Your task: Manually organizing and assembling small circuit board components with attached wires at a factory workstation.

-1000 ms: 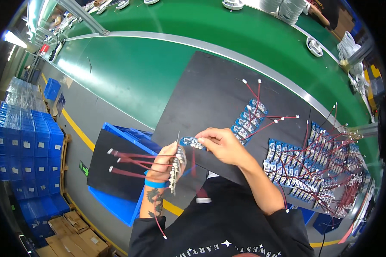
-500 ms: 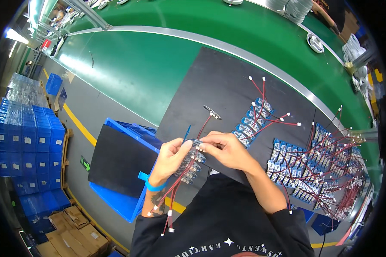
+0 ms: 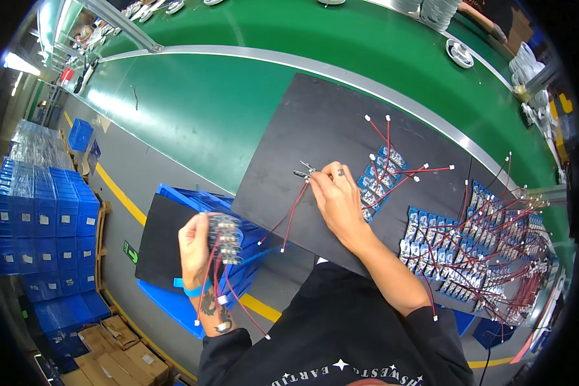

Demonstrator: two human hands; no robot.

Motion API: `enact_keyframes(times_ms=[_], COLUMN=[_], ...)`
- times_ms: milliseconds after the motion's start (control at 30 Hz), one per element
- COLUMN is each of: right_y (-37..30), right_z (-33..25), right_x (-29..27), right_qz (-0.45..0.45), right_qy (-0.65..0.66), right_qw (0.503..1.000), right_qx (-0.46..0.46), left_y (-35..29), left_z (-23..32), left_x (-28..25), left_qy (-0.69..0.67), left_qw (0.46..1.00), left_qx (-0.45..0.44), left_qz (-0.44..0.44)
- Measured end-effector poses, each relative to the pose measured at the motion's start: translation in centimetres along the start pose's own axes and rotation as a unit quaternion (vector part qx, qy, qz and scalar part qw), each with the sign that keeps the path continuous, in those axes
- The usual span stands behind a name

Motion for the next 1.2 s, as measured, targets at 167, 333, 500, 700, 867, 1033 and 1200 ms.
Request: enact_keyframes(times_ms=[167,333,500,700,867,1033,1200], right_y=[-1.9,-2.7,-1.6,-0.3,-0.7,-2.1,-1.1], right_z=[-2.3,-1.4,-1.4,-0.3,-2.2,-3.4,-1.6], right_x=[0.1,-0.6,0.7,0.2,-1.1,-0.6,-0.6], right_qz=[-0.116,-0.093,-0.118,0.005,-0.009,-0.171,-0.139], right_qy=[0.421,0.540,0.529,0.143,0.299,0.527,0.377], right_qw=[0.887,0.817,0.831,0.989,0.953,0.825,0.912], right_qx=[0.149,0.177,0.124,-0.045,0.044,0.110,0.080], left_y=[-0.2,0.6,0.5,-0.1,-1.1,-1.2,-0.3], left_z=[-1.8,-4.5,-7.3,-3.4,-3.2,-5.0,-4.7], left_x=[7.9,9.3,5.7,1.4,4.3,7.6,5.2], left_qy=[0.163,0.087,-0.165,-0.069,0.123,0.020,-0.068], left_qw=[0.984,0.972,0.917,0.992,0.987,0.951,0.966], left_qx=[0.015,-0.061,-0.137,-0.046,-0.076,-0.125,-0.122], left_qz=[-0.071,-0.207,-0.335,-0.100,-0.076,-0.281,-0.218])
Point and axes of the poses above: each hand's wrist, its own y-axis towards the middle knuckle, its own x-axis out of the palm, z = x × y, the point moved 6 cm from there along y, towards the middle knuckle, and after that the axes turned 12 degrees about -x, right-handed, at the moved point
